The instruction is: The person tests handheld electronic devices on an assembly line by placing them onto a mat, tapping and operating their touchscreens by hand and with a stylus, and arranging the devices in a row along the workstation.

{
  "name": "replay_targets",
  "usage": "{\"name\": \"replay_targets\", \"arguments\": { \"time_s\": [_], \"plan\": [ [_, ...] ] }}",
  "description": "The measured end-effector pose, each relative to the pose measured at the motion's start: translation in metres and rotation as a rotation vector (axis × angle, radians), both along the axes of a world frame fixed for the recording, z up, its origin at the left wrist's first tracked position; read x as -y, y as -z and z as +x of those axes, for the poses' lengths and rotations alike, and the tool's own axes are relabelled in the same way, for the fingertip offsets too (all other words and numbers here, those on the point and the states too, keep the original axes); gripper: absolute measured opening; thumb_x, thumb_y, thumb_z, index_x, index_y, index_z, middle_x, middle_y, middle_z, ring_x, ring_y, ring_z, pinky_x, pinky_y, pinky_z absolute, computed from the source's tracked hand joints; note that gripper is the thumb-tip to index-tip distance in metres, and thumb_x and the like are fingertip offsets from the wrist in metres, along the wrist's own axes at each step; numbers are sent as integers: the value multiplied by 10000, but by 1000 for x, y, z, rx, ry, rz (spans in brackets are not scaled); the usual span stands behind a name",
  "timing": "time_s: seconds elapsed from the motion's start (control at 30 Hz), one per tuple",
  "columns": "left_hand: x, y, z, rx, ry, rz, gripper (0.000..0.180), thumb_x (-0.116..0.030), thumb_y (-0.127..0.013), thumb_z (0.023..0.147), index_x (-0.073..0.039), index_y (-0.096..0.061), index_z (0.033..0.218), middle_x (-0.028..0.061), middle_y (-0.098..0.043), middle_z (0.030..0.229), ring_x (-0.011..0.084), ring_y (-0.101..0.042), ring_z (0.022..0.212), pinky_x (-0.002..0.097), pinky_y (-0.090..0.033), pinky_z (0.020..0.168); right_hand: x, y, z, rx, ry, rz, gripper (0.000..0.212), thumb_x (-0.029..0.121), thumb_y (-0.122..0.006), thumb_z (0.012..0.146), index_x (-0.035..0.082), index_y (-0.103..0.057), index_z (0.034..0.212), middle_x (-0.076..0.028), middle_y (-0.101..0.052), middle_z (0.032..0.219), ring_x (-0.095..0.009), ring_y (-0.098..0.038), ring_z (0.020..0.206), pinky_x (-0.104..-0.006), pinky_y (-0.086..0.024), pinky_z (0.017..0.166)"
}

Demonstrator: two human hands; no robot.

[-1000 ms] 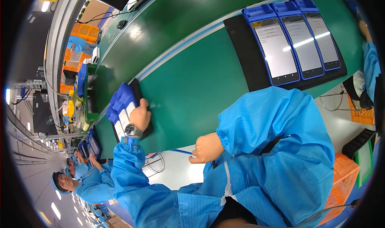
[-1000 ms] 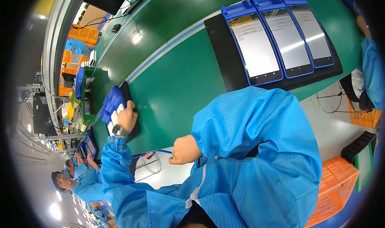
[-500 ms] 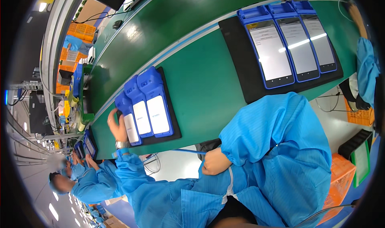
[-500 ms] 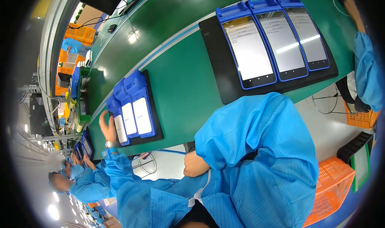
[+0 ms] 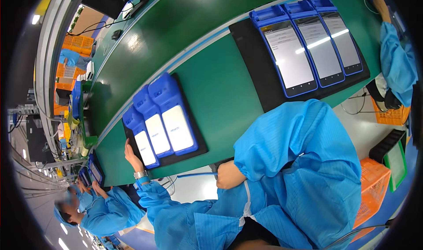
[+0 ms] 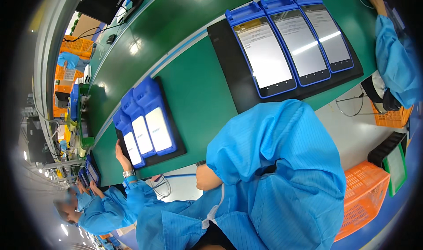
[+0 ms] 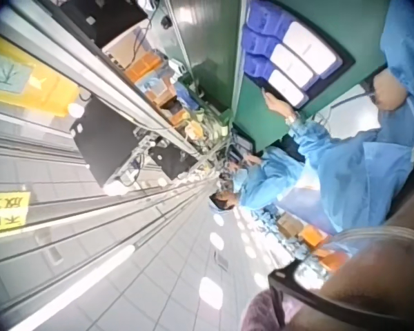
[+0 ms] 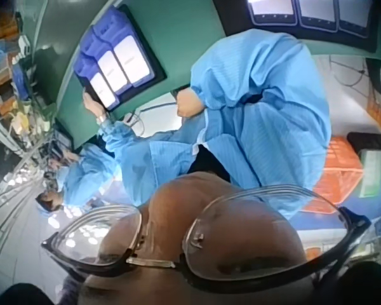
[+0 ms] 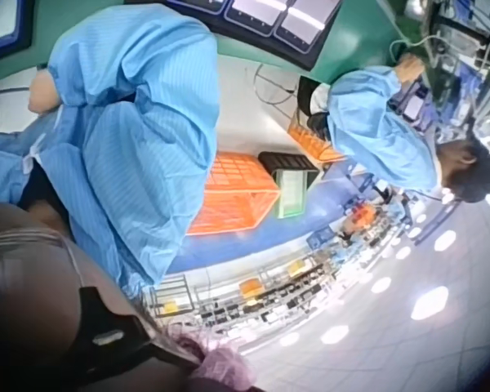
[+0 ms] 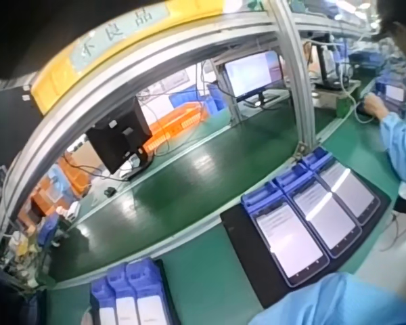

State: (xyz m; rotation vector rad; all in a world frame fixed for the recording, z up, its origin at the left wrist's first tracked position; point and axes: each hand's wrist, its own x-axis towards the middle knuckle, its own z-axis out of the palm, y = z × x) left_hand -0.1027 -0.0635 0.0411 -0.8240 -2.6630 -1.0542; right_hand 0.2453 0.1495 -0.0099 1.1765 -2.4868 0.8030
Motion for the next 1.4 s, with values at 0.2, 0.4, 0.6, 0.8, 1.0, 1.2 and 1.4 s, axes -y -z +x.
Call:
{"name": "replay_targets", "arguments": {
  "time_s": [0.2, 0.4, 0.6, 0.8, 1.0, 1.2, 1.4],
  "plan": [
    [-91, -12, 96, -169, 167, -174, 308, -221, -449, 908, -35, -591, 1108, 204, -581, 1074, 345, -521, 985, 409, -377, 878, 20, 10, 17, -150, 16, 26, 140, 150, -588, 666, 21, -638, 690, -117, -615, 622, -260, -601, 537, -378, -456, 453],
    [-122, -20, 146, -242, 272, -433, 578, -355, -551, 841, -8, -409, 1281, 314, -337, 1318, 445, -329, 1200, 464, -256, 1006, 33, 21, 19, 53, -152, 201, 265, 141, -543, 757, -98, -549, 871, -130, -586, 615, -217, -593, 518, -334, -424, 386],
    [-155, -25, 175, -86, 447, -348, 740, -307, -659, 711, -1, -350, 1310, 300, -238, 1377, 448, -290, 1247, 487, -278, 1010, 31, 13, 19, 89, -160, 233, 232, 127, -586, 746, -73, -591, 864, -151, -618, 667, -222, -616, 554, -324, -461, 414],
    [-157, -40, 172, -3, 483, -371, 821, -254, -693, 657, -30, -305, 1345, 280, -232, 1385, 438, -339, 1220, 444, -361, 969, 29, 21, 21, 92, -172, 247, 231, 139, -616, 728, -64, -609, 838, -153, -631, 691, -219, -625, 568, -317, -478, 434],
    [-170, -36, 180, -23, 440, -455, 866, -257, -693, 618, -25, -288, 1347, 297, -225, 1376, 448, -359, 1195, 446, -363, 967, 30, 28, 24, 60, -161, 243, 193, 124, -617, 704, -50, -626, 787, -139, -639, 700, -214, -619, 562, -317, -463, 419],
    [-149, -40, 156, -140, 362, -551, 861, -258, -677, 596, 10, -298, 1322, 261, -378, 1279, 417, -426, 1100, 438, -402, 913, 16, 11, 21, 57, -143, 285, 135, 92, -609, 696, -26, -641, 754, -113, -640, 691, -215, -620, 564, -319, -462, 414],
    [-156, -48, 135, -282, 336, -569, 831, -393, -710, 636, -49, -358, 1305, 158, -571, 1069, 322, -559, 920, 400, -486, 739, 23, 19, 20, 122, -141, 258, 134, 105, -613, 722, -22, -645, 750, -107, -640, 712, -222, -634, 594, -312, -486, 434]
  ]
}}
